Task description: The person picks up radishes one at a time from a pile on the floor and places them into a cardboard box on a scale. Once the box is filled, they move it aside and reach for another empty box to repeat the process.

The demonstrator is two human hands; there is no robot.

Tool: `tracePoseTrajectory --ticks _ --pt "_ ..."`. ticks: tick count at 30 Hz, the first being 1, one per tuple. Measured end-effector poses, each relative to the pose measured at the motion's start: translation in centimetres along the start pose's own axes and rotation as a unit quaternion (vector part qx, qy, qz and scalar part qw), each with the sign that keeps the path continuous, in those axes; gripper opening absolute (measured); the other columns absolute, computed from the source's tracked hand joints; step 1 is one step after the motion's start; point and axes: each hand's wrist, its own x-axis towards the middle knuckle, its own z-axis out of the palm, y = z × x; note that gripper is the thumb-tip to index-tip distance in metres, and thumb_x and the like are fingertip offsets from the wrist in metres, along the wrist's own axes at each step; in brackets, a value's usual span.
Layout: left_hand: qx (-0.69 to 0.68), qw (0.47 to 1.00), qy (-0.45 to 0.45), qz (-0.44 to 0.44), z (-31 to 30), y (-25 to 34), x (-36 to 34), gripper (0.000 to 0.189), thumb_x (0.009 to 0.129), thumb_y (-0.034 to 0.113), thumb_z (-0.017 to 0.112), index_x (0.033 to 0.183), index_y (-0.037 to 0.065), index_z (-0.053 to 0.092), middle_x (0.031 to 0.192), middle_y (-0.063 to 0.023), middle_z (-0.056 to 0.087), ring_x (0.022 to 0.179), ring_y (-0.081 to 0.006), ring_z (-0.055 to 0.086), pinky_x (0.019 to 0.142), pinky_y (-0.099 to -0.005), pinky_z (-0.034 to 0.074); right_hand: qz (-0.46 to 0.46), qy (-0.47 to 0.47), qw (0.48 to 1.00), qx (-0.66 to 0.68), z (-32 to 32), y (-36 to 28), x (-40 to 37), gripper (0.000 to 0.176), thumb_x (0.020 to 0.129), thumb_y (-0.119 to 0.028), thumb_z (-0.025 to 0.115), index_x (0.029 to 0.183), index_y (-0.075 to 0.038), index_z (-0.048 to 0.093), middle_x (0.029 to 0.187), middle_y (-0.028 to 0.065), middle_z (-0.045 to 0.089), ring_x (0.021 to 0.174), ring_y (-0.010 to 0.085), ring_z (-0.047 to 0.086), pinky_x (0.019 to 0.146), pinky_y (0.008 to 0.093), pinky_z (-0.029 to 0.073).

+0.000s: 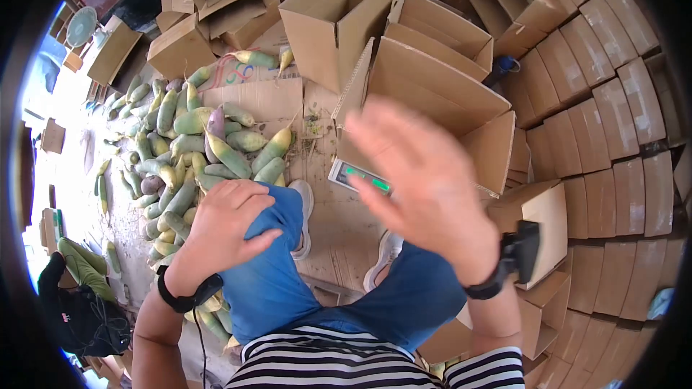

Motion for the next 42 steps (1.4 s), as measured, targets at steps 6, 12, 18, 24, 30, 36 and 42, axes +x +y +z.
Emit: tracePoseTrajectory --ticks 6,12,18,24,30,36,42 --pt "0.0 1.0 -0.005 -0.002 -0.2 -0.1 0.3 0.038 0.073 0.028 0.077 0.099 0.006 0.063 0.105 -0.0088 0.063 0.103 -0.0284 0.059 0.094 -0.0421 0.045 0.12 -0.43 0.894 0.021 18.2 -6.0 -10.0 0.022 0.085 -0.024 0.059 0.093 -0.01 0.073 0.096 0.0131 0.066 0.089 0.0296 0.068 0.07 0.0444 0.055" --pt "0.003 1.0 -0.016 -0.005 -0.4 -0.3 -0.1 0.038 0.072 0.028 0.077 0.1 0.006 0.064 0.104 -0.0083 0.063 0.103 -0.028 0.059 0.094 -0.0423 0.045 0.128 -0.593 0.712 0.354 35.5 -12.5 -31.1 0.054 0.091 -0.052 0.045 0.111 -0.008 0.07 0.111 0.0162 0.07 0.104 0.0351 0.066 0.089 0.046 0.051" --pt "-0.003 0.999 -0.041 -0.013 -0.5 -0.5 0.6 0.038 0.072 0.028 0.076 0.101 0.005 0.065 0.105 -0.008 0.063 0.104 -0.0275 0.059 0.095 -0.0427 0.045 0.143 -0.683 0.626 0.348 35.0 -12.4 -30.2 0.054 0.092 -0.053 0.046 0.113 -0.009 0.069 0.11 0.0169 0.069 0.103 0.036 0.066 0.089 0.046 0.051" --pt "-0.042 0.997 -0.06 -0.037 0.1 -2.0 3.3 0.035 0.074 0.026 0.075 0.099 0.005 0.064 0.1 -0.0073 0.062 0.102 -0.0265 0.059 0.093 -0.0407 0.046 0.121 -0.727 0.589 0.332 33.1 -11.5 -29.2 0.054 0.092 -0.053 0.046 0.115 -0.01 0.069 0.109 0.0177 0.069 0.103 0.0369 0.065 0.089 0.0461 0.051" --pt "-0.042 0.998 -0.043 -0.001 1.1 -2.0 3.8 0.032 0.078 0.029 0.072 0.096 0.005 0.061 0.093 -0.0088 0.06 0.097 -0.0278 0.059 0.088 -0.0393 0.046 0.11 -0.737 0.595 0.3 34.0 -10.7 -28.7 0.053 0.092 -0.053 0.046 0.116 -0.011 0.068 0.108 0.0184 0.069 0.103 0.0377 0.065 0.089 0.0461 0.05" --pt "-0.075 0.996 -0.006 0.039 1.7 -0.7 2.2 0.033 0.076 0.028 0.075 0.097 0.007 0.061 0.099 -0.0078 0.062 0.097 -0.0284 0.06 0.086 -0.0395 0.049 0.099 -0.71 0.66 0.226 33.0 -9.6 -26.0 0.053 0.093 -0.053 0.046 0.118 -0.011 0.067 0.107 0.0192 0.069 0.103 0.0386 0.064 0.089 0.0462 0.05" --pt "-0.257 0.955 0.132 0.065 1.6 -2.2 0.0 0.027 0.083 0.02 0.069 0.104 0.006 0.061 0.108 -0.0129 0.062 0.106 -0.0323 0.059 0.092 -0.0404 0.048 0.239 -0.428 0.828 0.273 21.3 -5.8 -14.1 0.044 0.094 -0.044 0.056 0.124 -0.012 0.061 0.103 0.0203 0.069 0.097 0.039 0.065 0.086 0.047 0.051"
